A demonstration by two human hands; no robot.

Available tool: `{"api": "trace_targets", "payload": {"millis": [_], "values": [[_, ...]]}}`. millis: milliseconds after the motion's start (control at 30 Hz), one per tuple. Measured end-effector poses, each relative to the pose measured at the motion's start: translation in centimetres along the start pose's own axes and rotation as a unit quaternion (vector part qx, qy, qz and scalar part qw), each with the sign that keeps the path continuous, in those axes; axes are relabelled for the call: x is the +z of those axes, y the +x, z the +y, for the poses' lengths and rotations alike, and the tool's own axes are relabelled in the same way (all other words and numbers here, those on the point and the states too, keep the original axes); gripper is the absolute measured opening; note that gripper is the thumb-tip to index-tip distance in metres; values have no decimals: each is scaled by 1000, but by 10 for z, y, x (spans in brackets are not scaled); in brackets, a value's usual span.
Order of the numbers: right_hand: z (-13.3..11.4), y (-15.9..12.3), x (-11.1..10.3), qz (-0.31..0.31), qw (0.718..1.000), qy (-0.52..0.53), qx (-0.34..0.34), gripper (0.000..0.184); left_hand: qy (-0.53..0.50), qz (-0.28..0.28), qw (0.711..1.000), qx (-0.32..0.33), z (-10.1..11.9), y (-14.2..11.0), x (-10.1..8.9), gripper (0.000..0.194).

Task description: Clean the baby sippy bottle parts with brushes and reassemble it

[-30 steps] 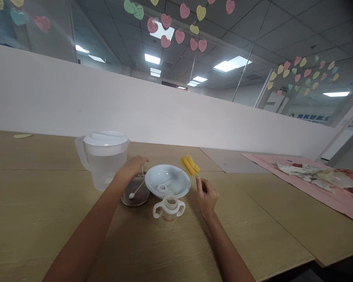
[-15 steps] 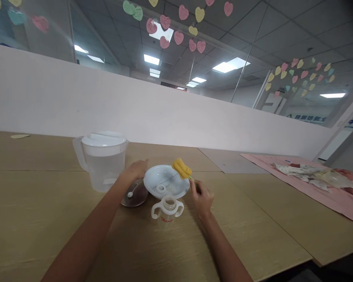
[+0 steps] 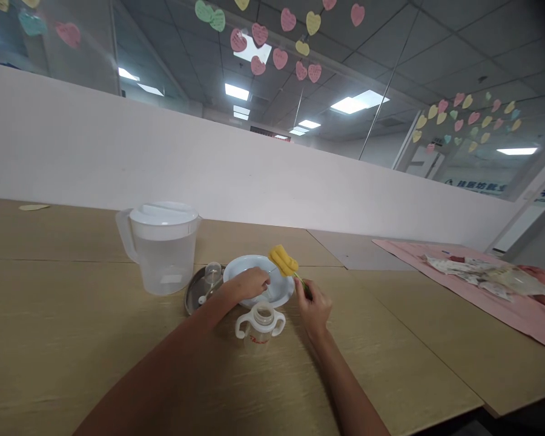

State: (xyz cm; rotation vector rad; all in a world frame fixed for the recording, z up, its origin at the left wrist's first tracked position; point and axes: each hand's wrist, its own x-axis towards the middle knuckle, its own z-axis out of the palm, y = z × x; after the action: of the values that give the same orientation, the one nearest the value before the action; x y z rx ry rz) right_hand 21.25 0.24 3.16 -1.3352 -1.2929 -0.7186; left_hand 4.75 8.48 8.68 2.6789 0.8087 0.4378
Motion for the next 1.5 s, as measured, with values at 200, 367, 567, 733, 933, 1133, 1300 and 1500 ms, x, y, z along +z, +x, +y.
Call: {"api": "trace_targets", "payload": {"millis": [200, 367, 567, 733, 933, 1133, 1300, 1500], "values": [[3, -1, 2, 3, 1000, -3, 7, 38, 25, 21, 999, -20, -3, 2, 4, 18], [3, -1, 2, 15, 1000, -9, 25, 38, -11, 83, 996, -26, -2, 1, -19, 28], [-1, 0, 1, -23, 1000, -5, 14, 40, -155, 157, 975, -8, -2, -1, -54, 25], [0, 1, 1, -37, 999, -6, 28, 43, -265, 184, 946, 12, 1, -8, -70, 27], [2, 0, 3, -43, 998, -36, 14, 42, -240, 227, 944, 7, 15, -15, -83, 26], [0, -1, 1, -11, 1000, -2, -16, 36, -64, 291, 955, -5, 30, -20, -87, 22], [1, 0, 0, 0, 1000, -7, -16, 36, 77, 272, 956, -78, 24, -31, -101, 27], [0, 0, 0, -1, 1000, -1, -15, 36, 137, -35, 952, -272, -7, -45, -107, 23]]}}
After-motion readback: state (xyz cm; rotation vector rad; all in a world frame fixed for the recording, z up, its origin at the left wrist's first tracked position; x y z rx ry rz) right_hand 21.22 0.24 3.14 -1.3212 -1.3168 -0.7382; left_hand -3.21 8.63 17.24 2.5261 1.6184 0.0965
